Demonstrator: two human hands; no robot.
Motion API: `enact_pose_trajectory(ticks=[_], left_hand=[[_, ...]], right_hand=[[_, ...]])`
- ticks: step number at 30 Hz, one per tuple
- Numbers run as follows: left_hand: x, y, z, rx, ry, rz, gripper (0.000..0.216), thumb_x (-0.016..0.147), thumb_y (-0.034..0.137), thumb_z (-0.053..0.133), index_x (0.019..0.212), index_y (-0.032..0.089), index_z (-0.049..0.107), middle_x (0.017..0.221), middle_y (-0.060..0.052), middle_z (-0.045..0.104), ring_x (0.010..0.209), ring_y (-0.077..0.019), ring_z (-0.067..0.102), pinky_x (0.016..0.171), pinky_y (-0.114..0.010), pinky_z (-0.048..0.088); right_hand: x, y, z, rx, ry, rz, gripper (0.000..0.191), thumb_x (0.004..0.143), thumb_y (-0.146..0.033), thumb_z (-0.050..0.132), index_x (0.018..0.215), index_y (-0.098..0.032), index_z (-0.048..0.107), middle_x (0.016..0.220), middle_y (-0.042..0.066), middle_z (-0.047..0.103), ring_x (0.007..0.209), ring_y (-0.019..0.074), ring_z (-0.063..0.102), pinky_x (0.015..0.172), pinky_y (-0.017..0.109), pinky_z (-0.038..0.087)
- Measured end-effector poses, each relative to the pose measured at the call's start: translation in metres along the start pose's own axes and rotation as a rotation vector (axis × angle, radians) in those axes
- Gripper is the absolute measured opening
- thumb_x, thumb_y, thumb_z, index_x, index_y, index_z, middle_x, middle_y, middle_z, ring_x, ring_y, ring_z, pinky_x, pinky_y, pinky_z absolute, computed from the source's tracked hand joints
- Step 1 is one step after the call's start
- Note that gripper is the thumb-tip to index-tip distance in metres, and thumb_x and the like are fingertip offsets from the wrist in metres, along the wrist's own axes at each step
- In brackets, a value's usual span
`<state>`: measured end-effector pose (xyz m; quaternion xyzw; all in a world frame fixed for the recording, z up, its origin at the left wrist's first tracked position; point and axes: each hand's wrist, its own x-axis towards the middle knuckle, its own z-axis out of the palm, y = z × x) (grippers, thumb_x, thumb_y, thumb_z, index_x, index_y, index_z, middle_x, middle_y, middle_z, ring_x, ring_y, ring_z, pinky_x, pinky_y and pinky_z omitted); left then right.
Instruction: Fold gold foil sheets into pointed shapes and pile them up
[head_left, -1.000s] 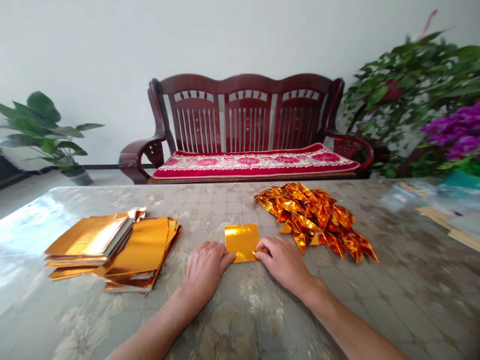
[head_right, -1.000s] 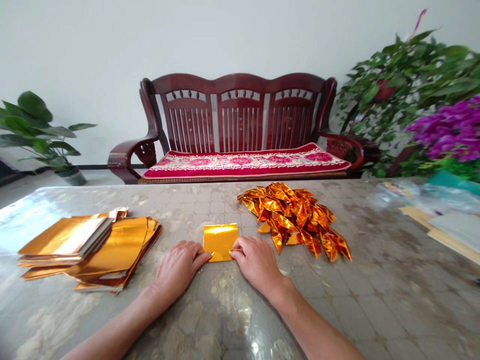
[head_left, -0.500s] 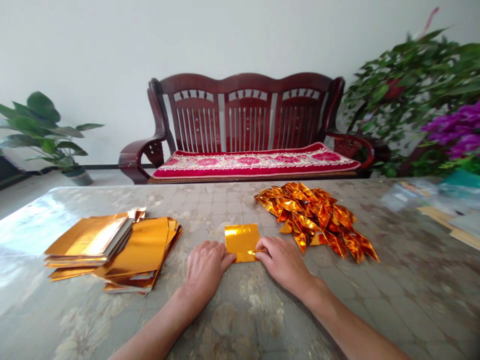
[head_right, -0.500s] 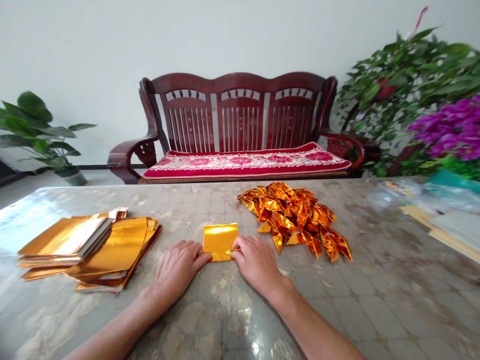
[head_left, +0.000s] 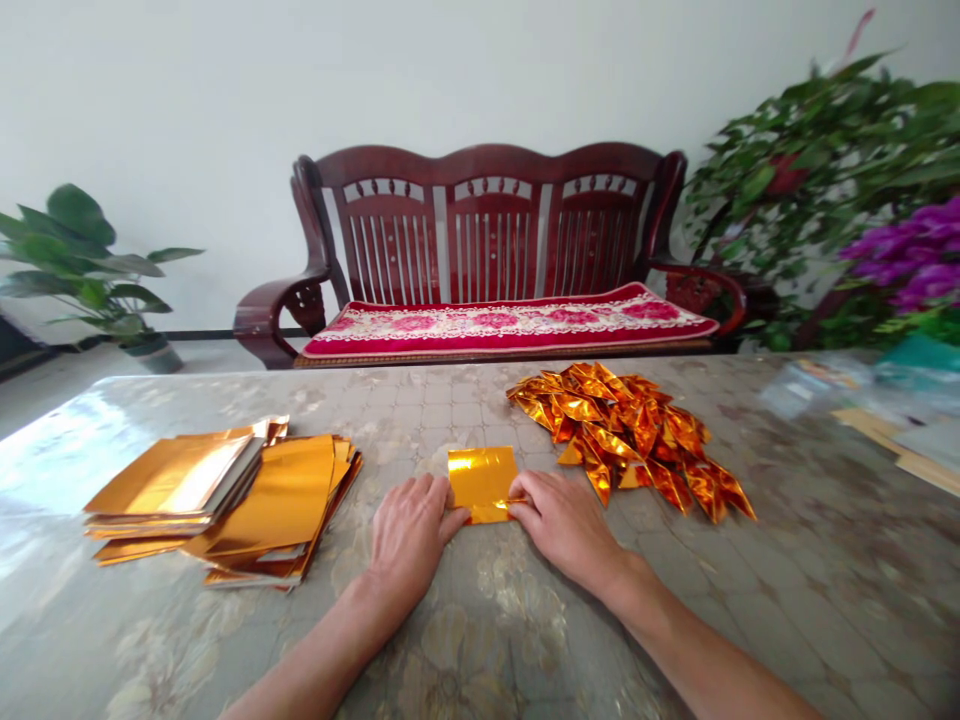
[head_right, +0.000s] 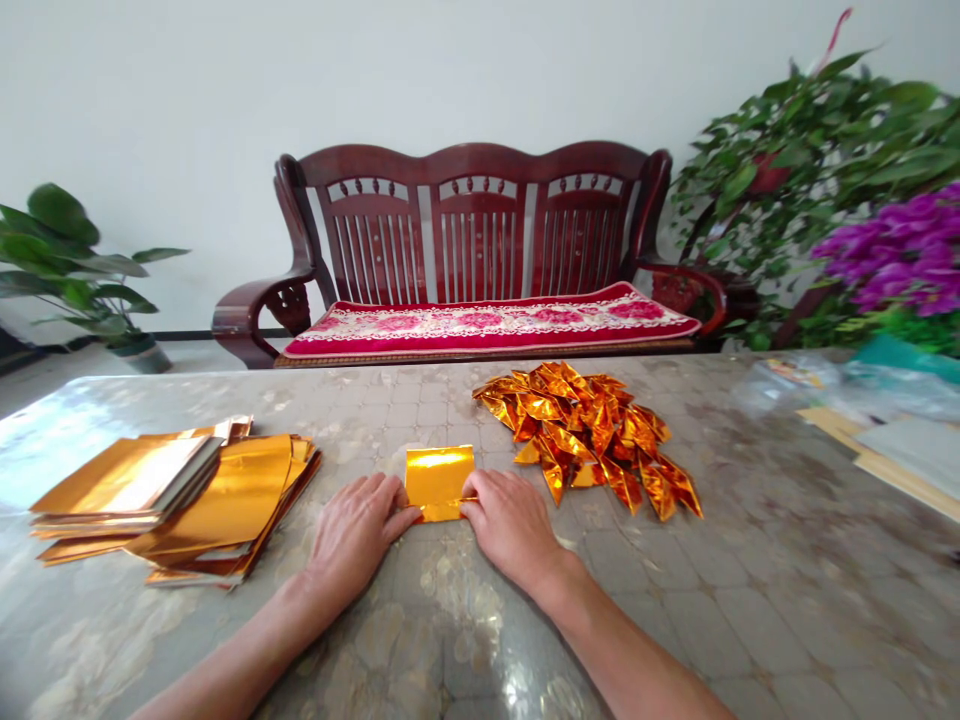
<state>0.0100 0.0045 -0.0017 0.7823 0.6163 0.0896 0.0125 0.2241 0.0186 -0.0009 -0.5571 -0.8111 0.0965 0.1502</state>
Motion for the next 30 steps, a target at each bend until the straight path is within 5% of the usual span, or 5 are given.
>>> enact_pose_trajectory(ticks=[5,14,23,30], left_hand=[[-0.001,0.003,0.003,-0.053,0.101,0.093,0.025,0.092,0.03,0.062,0.116,0.023,0.06,0.108,-0.005,0.063,0.098,-0.024,0.057,0.084,-0.036,0.047],[-0.008,0.002,0.008,-0.089,0.029,0.4,0.016,0.094,0.021,0.059,0.109,0.024,0.065,0.097,-0.001,0.066,0.091,-0.0204,0.06,0.081,-0.033,0.051],[-0.026,0.022,0.008,0.127,-0.029,0.389,0.041,0.09,0.007,0.054,0.131,0.012,0.052,0.106,-0.01,0.064,0.096,-0.0257,0.062,0.085,-0.041,0.056],[-0.03,0.027,0.011,0.144,-0.05,0.363,0.039,0.087,0.002,0.049,0.125,0.012,0.056,0.109,-0.011,0.062,0.104,-0.0268,0.06,0.088,-0.042,0.056]], right_hand=[[-0.002,0.0,0.004,-0.037,0.025,-0.009,0.006,0.092,-0.023,0.059,0.097,-0.023,0.062,0.096,0.001,0.072,0.093,0.0215,0.063,0.075,0.032,0.035],[-0.003,0.001,0.01,-0.013,0.07,0.018,0.009,0.09,-0.019,0.059,0.099,-0.021,0.059,0.099,0.003,0.068,0.093,0.0208,0.062,0.078,0.032,0.037],[-0.002,0.004,0.013,-0.05,0.094,-0.022,0.005,0.092,-0.018,0.058,0.09,-0.022,0.06,0.09,0.001,0.066,0.087,0.0191,0.061,0.074,0.032,0.035],[-0.002,-0.012,0.017,-0.14,0.195,-0.021,0.006,0.091,-0.023,0.063,0.088,-0.023,0.058,0.09,0.002,0.062,0.086,0.0216,0.054,0.076,0.034,0.034]])
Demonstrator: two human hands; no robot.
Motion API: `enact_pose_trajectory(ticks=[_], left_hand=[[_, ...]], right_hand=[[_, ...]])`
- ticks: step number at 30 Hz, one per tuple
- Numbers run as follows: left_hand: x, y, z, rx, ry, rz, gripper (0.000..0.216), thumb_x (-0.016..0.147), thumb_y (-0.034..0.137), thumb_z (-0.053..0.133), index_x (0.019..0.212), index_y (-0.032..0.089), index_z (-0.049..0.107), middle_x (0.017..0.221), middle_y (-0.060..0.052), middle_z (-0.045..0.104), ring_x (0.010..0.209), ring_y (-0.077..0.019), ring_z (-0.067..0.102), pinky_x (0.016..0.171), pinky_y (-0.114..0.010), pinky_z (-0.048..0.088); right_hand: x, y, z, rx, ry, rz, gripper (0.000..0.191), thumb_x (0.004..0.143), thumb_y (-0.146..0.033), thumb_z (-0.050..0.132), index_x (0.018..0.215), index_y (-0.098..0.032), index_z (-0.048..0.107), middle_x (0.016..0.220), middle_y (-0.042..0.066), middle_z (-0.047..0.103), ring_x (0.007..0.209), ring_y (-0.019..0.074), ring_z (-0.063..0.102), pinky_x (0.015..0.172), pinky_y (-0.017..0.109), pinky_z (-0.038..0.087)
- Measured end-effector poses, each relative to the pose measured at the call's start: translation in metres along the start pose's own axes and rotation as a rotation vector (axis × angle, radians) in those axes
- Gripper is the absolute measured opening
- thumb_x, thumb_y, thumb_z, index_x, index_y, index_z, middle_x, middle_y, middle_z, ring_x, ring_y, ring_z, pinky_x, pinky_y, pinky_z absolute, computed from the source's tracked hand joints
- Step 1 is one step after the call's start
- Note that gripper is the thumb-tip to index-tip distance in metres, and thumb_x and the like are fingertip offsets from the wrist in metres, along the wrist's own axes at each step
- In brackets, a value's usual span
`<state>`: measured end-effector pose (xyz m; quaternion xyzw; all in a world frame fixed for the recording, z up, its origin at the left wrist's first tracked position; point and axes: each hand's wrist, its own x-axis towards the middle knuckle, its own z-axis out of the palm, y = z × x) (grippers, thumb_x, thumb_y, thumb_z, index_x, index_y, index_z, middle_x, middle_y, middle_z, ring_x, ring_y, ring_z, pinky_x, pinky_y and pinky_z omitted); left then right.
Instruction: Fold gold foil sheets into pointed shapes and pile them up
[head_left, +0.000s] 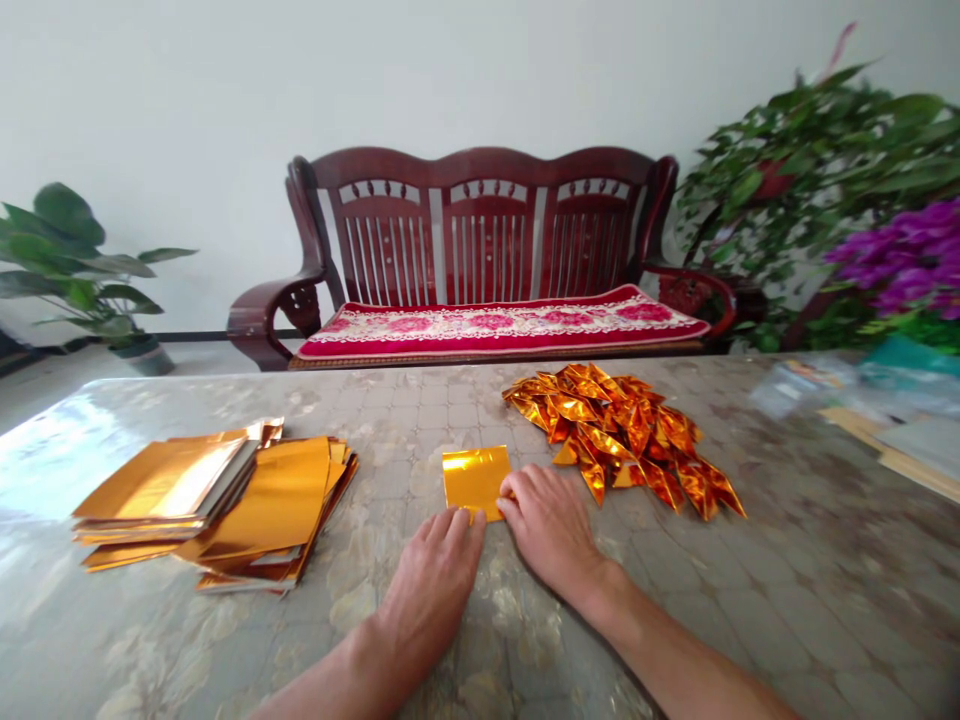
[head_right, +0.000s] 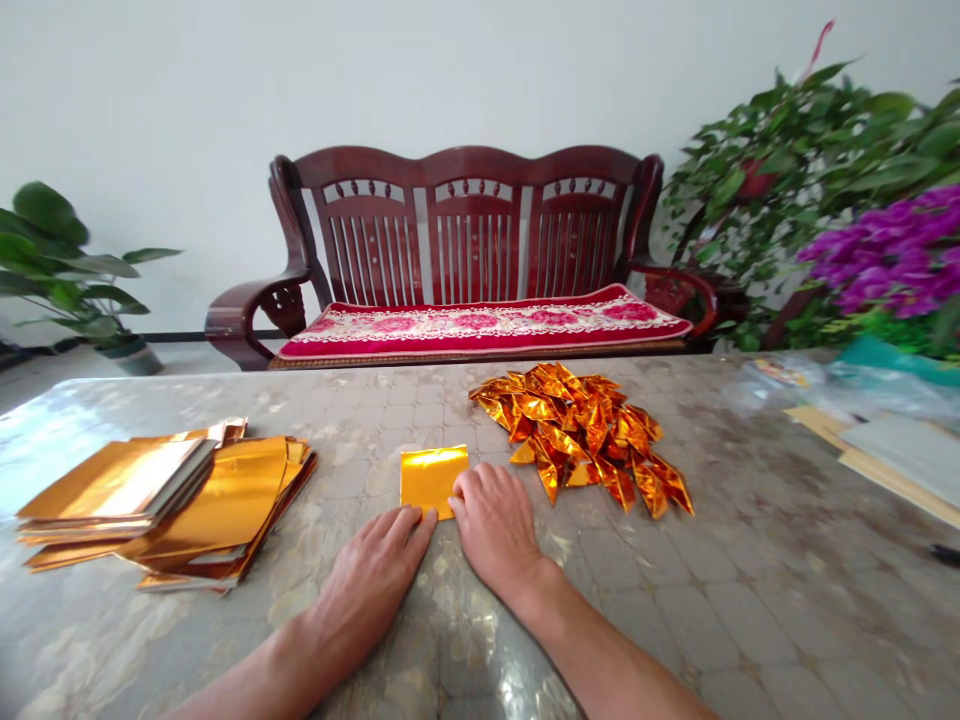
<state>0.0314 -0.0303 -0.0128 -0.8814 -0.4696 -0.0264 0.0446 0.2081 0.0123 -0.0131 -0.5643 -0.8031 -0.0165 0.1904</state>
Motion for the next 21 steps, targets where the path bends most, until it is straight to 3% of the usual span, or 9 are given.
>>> enact_pose_trajectory(ticks=[6,13,21], left_hand=[[0.003,-0.001,-0.002,-0.017,-0.024,0.009,0.034,0.089,0.005,0.049,0.12,0.013,0.058,0.109,-0.01,0.063,0.103,-0.0257,0.061,0.089,-0.041,0.056],[-0.004,-0.001,-0.004,0.012,-0.014,-0.044,0.032,0.088,0.001,0.046,0.112,0.015,0.062,0.113,-0.01,0.064,0.103,-0.0242,0.061,0.089,-0.039,0.055],[-0.015,-0.01,-0.004,0.05,0.029,-0.055,0.038,0.088,0.0,0.048,0.121,0.013,0.059,0.111,-0.012,0.066,0.099,-0.0264,0.063,0.085,-0.04,0.054]], right_hand=[[0.003,-0.013,0.005,-0.041,0.021,0.043,0.017,0.088,-0.035,0.067,0.091,-0.022,0.056,0.096,0.005,0.06,0.092,0.0248,0.05,0.082,0.038,0.034],[0.002,0.0,0.004,-0.114,-0.005,0.096,0.008,0.091,-0.027,0.062,0.091,-0.022,0.055,0.096,0.006,0.059,0.092,0.0256,0.05,0.078,0.038,0.033],[0.0,0.02,0.0,-0.092,-0.007,0.118,0.002,0.093,-0.02,0.058,0.092,-0.021,0.059,0.093,0.007,0.06,0.088,0.0244,0.051,0.076,0.035,0.034]])
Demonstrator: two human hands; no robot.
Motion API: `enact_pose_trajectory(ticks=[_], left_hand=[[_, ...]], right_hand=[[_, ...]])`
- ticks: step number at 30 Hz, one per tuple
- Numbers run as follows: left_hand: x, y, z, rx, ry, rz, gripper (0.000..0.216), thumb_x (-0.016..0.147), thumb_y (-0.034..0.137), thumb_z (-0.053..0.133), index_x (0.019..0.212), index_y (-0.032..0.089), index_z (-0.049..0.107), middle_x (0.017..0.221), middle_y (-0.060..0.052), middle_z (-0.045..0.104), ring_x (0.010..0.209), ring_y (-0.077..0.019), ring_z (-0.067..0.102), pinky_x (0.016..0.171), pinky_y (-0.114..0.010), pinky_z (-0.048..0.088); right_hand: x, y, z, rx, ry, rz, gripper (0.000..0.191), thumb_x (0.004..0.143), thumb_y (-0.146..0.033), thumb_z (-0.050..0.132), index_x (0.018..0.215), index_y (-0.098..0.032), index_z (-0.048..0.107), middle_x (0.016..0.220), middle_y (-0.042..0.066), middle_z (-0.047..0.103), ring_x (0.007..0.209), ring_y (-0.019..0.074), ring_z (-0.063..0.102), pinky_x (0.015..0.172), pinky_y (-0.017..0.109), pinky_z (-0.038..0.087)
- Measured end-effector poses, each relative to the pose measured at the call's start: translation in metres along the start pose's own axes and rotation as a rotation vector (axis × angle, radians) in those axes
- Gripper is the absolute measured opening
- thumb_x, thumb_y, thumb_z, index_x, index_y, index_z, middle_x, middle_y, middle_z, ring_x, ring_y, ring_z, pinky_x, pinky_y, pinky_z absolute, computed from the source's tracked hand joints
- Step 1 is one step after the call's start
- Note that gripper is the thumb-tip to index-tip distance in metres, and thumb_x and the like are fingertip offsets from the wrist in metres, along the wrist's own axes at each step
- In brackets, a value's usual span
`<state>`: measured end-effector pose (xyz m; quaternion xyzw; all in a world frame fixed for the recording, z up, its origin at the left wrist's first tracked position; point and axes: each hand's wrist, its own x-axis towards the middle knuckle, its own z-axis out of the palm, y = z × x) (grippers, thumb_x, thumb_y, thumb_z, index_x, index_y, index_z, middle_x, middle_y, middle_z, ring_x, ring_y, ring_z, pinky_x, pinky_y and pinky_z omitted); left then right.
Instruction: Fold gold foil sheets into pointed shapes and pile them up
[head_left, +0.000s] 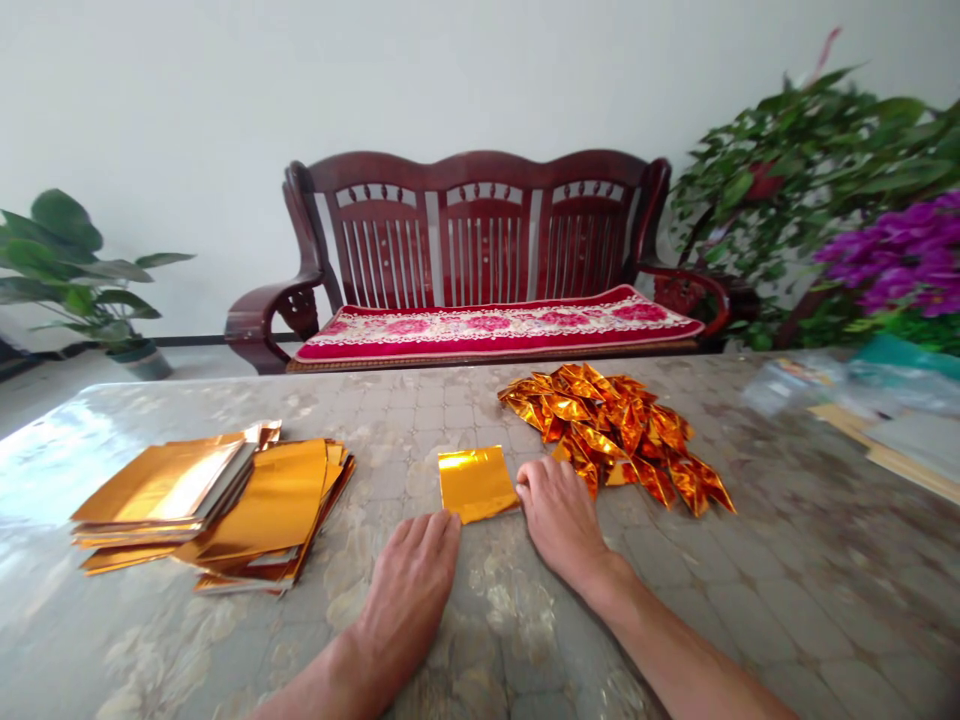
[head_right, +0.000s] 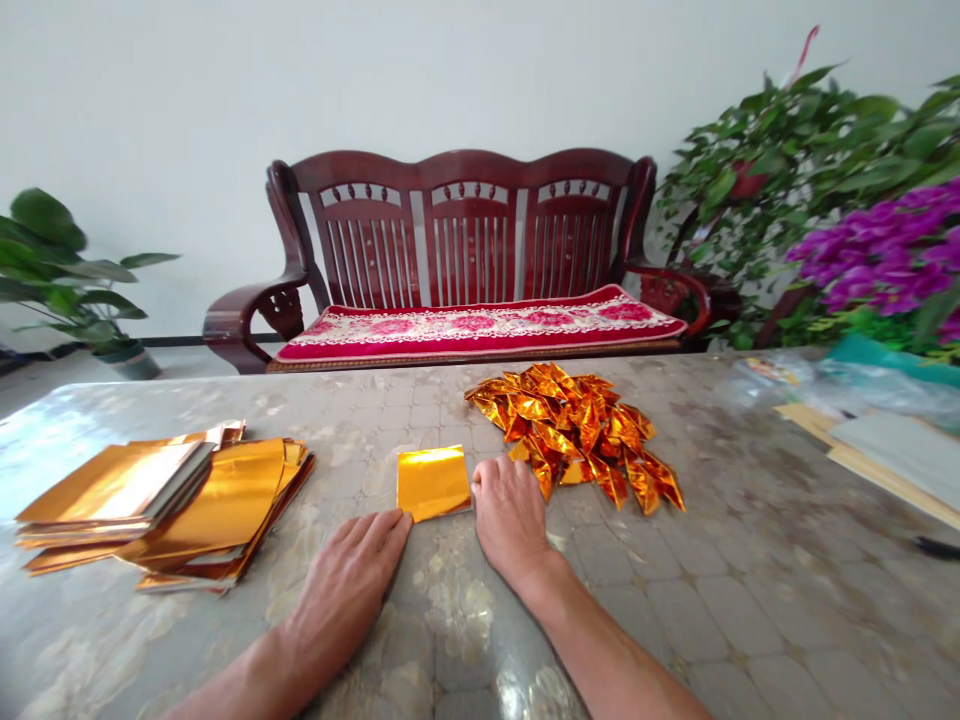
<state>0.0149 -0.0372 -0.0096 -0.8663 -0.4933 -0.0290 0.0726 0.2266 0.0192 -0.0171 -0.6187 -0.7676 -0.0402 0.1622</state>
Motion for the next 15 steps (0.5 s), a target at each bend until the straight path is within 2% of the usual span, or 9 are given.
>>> enact_pose_trajectory(ticks=[3,5,9,12,15], left_hand=[[0.002,0.0,0.0,0.009,0.006,-0.006,0.034,0.09,0.004,0.049,0.122,0.013,0.06,0.103,-0.011,0.066,0.092,-0.0268,0.063,0.079,-0.041,0.054],[0.004,0.002,0.0,0.018,0.006,-0.012,0.032,0.093,0.008,0.049,0.122,0.013,0.06,0.098,-0.01,0.065,0.087,-0.0266,0.062,0.076,-0.041,0.053],[0.006,0.008,0.0,-0.008,0.011,0.006,0.028,0.095,0.014,0.049,0.121,0.016,0.061,0.094,-0.008,0.064,0.083,-0.025,0.061,0.072,-0.039,0.051],[0.007,0.009,0.0,-0.039,0.014,0.009,0.024,0.096,0.017,0.05,0.117,0.018,0.062,0.091,-0.006,0.062,0.081,-0.0243,0.06,0.07,-0.038,0.05],[0.007,0.007,0.0,-0.063,0.02,-0.003,0.021,0.096,0.018,0.049,0.111,0.021,0.064,0.089,-0.005,0.062,0.081,-0.0236,0.06,0.07,-0.037,0.049]], right_hand=[[0.0,0.005,-0.003,0.063,-0.01,0.024,0.021,0.101,-0.023,0.045,0.087,-0.021,0.06,0.089,0.006,0.061,0.085,0.0217,0.052,0.077,0.033,0.035],[0.0,0.004,-0.006,0.081,-0.023,0.025,0.027,0.102,-0.027,0.041,0.084,-0.021,0.06,0.088,0.006,0.061,0.085,0.0215,0.053,0.078,0.033,0.035],[-0.002,-0.003,-0.006,0.075,0.011,0.021,0.021,0.094,-0.04,0.056,0.088,-0.021,0.061,0.091,0.006,0.062,0.089,0.0241,0.053,0.08,0.035,0.036],[-0.001,-0.007,-0.002,0.102,0.035,0.056,0.015,0.085,-0.035,0.066,0.088,-0.021,0.06,0.092,0.006,0.063,0.089,0.0248,0.054,0.079,0.035,0.037],[0.001,-0.008,0.002,0.236,0.057,0.098,0.007,0.083,-0.026,0.064,0.086,-0.021,0.059,0.09,0.004,0.065,0.087,0.0231,0.056,0.078,0.034,0.039]])
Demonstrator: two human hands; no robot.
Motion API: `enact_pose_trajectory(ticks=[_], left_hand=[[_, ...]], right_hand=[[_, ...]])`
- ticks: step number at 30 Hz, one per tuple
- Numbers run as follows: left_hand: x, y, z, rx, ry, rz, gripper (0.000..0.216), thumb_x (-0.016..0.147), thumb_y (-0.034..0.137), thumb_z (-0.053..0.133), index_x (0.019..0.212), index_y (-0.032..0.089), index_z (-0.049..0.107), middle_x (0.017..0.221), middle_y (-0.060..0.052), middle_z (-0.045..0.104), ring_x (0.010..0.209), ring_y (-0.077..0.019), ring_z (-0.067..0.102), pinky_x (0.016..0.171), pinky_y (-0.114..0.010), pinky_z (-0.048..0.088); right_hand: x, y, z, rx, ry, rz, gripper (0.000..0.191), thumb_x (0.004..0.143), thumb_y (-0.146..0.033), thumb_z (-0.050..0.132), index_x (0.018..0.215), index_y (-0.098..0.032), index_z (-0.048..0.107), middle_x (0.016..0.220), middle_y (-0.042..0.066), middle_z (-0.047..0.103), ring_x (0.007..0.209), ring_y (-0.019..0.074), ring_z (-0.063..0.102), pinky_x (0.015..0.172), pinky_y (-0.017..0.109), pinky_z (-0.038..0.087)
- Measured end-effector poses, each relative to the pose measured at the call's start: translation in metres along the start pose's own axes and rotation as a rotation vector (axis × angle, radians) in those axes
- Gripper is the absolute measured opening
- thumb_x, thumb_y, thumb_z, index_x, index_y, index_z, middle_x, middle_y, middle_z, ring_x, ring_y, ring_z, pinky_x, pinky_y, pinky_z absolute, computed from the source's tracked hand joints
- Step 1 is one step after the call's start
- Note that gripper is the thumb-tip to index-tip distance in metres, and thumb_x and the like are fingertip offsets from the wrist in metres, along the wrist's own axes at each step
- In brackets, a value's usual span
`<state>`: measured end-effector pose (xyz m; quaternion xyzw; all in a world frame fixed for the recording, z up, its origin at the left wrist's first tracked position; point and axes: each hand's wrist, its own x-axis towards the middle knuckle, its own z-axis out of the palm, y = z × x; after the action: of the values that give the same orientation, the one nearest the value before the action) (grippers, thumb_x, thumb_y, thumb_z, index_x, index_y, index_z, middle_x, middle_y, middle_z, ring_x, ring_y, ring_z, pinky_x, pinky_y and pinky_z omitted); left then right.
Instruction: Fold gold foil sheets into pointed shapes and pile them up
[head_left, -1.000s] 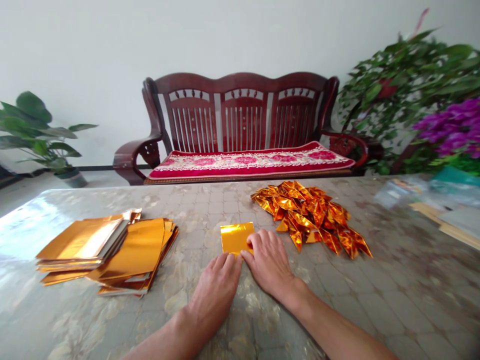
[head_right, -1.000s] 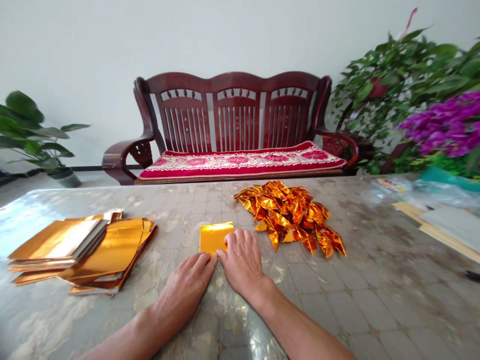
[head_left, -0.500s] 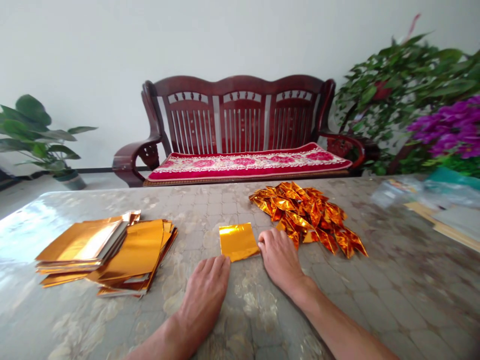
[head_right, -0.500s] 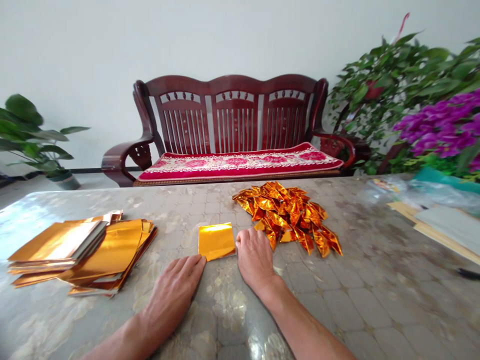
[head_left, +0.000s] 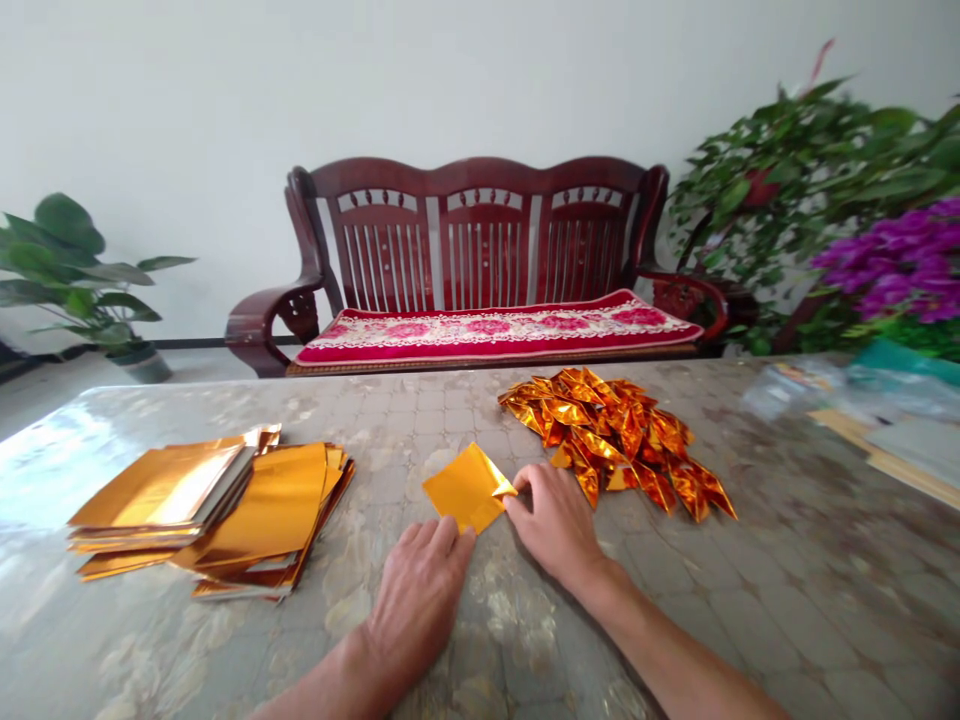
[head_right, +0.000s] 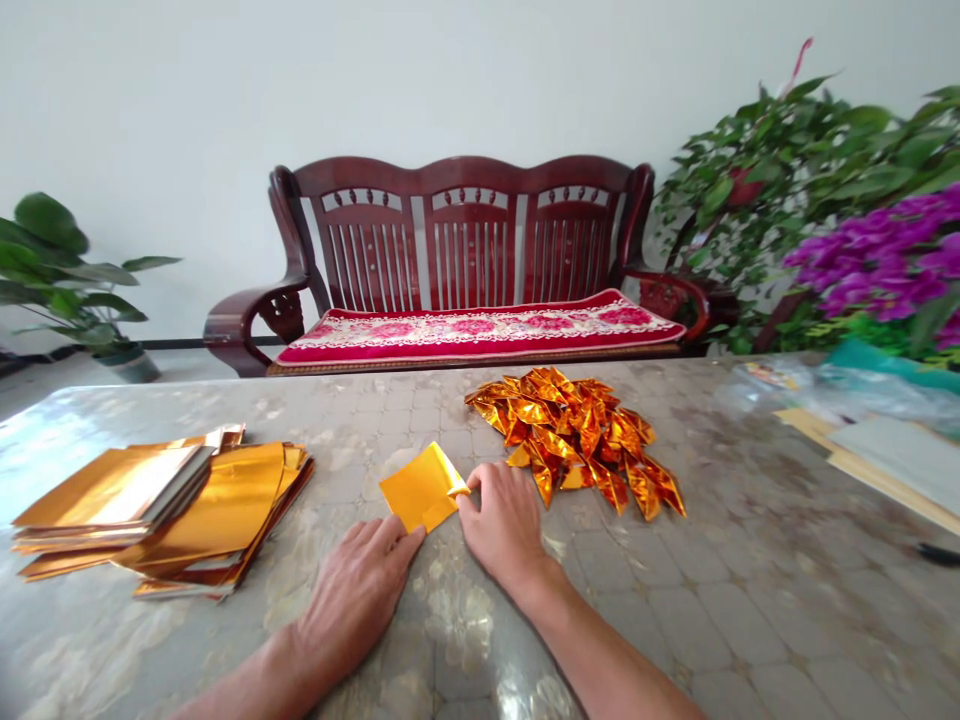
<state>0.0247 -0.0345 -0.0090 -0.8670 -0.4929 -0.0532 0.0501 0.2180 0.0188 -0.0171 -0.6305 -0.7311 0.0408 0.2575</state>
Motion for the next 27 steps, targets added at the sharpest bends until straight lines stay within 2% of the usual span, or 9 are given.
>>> enact_pose_trajectory(ticks=[5,7,9,13,15,18,20,23,27], left_hand=[[0.003,-0.004,0.0,-0.047,0.027,-0.006,0.02,0.097,0.021,0.049,0.106,0.023,0.066,0.087,-0.005,0.063,0.079,-0.0239,0.061,0.07,-0.038,0.052],[0.004,-0.006,0.001,-0.119,0.09,-0.006,0.022,0.098,0.021,0.047,0.11,0.024,0.065,0.089,-0.004,0.064,0.078,-0.022,0.062,0.071,-0.037,0.054],[0.003,-0.008,0.001,-0.235,0.221,0.011,0.025,0.099,0.021,0.045,0.118,0.024,0.06,0.098,-0.005,0.065,0.083,-0.019,0.065,0.075,-0.033,0.056],[0.0,-0.01,0.001,-0.359,0.543,0.076,0.04,0.099,0.017,0.046,0.139,0.024,0.044,0.129,-0.012,0.056,0.116,-0.0205,0.06,0.097,-0.032,0.053],[0.0,-0.011,0.001,-0.361,0.594,0.091,0.051,0.098,0.016,0.049,0.146,0.024,0.034,0.135,-0.014,0.053,0.124,-0.0222,0.055,0.102,-0.034,0.05],[0.002,-0.014,0.003,-0.411,0.558,0.105,0.054,0.098,0.017,0.05,0.148,0.023,0.032,0.126,-0.012,0.061,0.115,-0.0199,0.061,0.096,-0.031,0.053],[0.004,-0.017,0.002,-0.465,0.535,0.123,0.043,0.098,0.017,0.049,0.14,0.024,0.044,0.111,-0.008,0.067,0.101,-0.0166,0.065,0.087,-0.028,0.055],[0.008,-0.022,-0.001,-0.576,0.601,0.073,0.022,0.097,0.017,0.049,0.112,0.022,0.064,0.093,-0.005,0.067,0.085,-0.0134,0.065,0.077,-0.024,0.055],[0.013,-0.026,-0.003,-0.748,0.763,-0.11,0.013,0.094,0.016,0.053,0.089,0.021,0.064,0.088,-0.003,0.066,0.086,-0.0153,0.064,0.078,-0.028,0.054]], right_hand=[[0.001,-0.003,0.004,0.302,-0.007,0.068,0.006,0.081,-0.019,0.056,0.087,-0.022,0.057,0.083,0.001,0.067,0.08,0.0196,0.061,0.071,0.03,0.044],[0.0,-0.005,0.003,0.369,0.055,0.047,0.009,0.081,-0.019,0.054,0.089,-0.022,0.057,0.084,0.001,0.068,0.078,0.0192,0.063,0.071,0.03,0.046],[-0.002,-0.009,-0.001,0.347,0.162,-0.051,0.012,0.084,-0.019,0.054,0.094,-0.022,0.059,0.087,0.004,0.069,0.081,0.02,0.063,0.075,0.031,0.046],[-0.011,-0.019,-0.014,0.146,0.293,-0.347,0.014,0.092,-0.019,0.051,0.099,-0.022,0.063,0.085,0.006,0.07,0.081,0.0208,0.06,0.077,0.034,0.041],[-0.017,-0.024,-0.02,0.106,0.311,-0.459,0.014,0.093,-0.018,0.052,0.099,-0.022,0.064,0.084,0.005,0.07,0.078,0.02,0.059,0.075,0.034,0.038],[-0.023,-0.028,-0.022,0.129,0.311,-0.568,0.015,0.094,-0.016,0.052,0.102,-0.023,0.063,0.087,0.004,0.072,0.079,0.0185,0.059,0.075,0.034,0.037],[-0.024,-0.028,-0.02,0.164,0.299,-0.563,0.016,0.094,-0.017,0.051,0.103,-0.023,0.063,0.087,0.003,0.072,0.081,0.0181,0.06,0.076,0.034,0.038],[-0.021,-0.025,-0.015,0.214,0.256,-0.487,0.012,0.093,-0.021,0.055,0.102,-0.022,0.063,0.088,0.004,0.071,0.084,0.0194,0.06,0.079,0.034,0.041],[-0.017,-0.025,-0.015,0.271,0.183,-0.374,0.024,0.083,-0.028,0.067,0.105,-0.021,0.061,0.098,0.007,0.069,0.094,0.0239,0.059,0.085,0.037,0.044]])
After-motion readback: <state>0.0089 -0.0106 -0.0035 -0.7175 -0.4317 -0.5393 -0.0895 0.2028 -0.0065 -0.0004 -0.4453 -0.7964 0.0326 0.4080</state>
